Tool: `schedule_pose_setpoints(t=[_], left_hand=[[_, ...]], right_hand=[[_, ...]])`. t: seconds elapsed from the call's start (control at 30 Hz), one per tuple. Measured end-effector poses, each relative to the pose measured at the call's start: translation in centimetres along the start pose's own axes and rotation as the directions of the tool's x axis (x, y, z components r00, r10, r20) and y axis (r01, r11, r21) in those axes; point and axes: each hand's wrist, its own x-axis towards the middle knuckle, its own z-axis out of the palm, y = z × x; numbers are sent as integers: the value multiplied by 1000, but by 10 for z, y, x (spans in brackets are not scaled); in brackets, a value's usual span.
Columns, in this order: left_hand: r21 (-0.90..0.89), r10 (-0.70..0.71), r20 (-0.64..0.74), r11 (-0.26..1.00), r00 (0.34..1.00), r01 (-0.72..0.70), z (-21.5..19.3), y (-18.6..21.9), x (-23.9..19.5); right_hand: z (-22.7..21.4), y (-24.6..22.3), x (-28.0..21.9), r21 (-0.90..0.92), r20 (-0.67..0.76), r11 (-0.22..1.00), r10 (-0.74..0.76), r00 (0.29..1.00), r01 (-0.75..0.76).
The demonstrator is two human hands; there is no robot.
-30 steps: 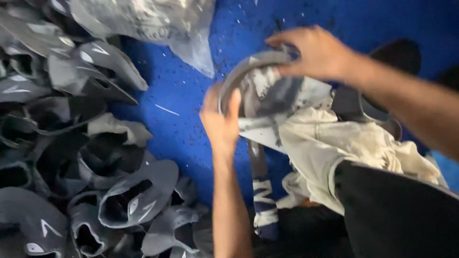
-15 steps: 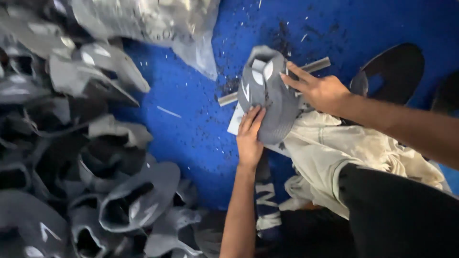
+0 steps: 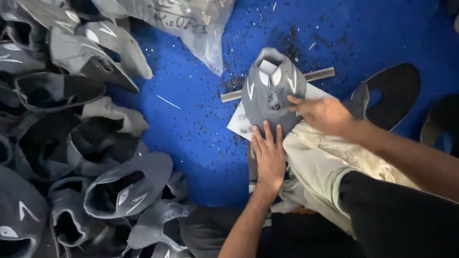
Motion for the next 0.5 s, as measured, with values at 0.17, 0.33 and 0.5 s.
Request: schedule_pose_setpoints(t=[0.17,0.33,0.5], left_hand=[[-128,-66,99,989,993,78,-26,-9,-32],[-321,-317,273,860,908,397,-67,-9,-79],[-185,-555,609,595,566,782,-72,-8,-111]], right_hand=[[-50,-33,46,519,242,715,402,883,-468],[-26,-26,74,869,57,485,92,994,-95],[3,-17,85,893,142,425,47,989,-148]])
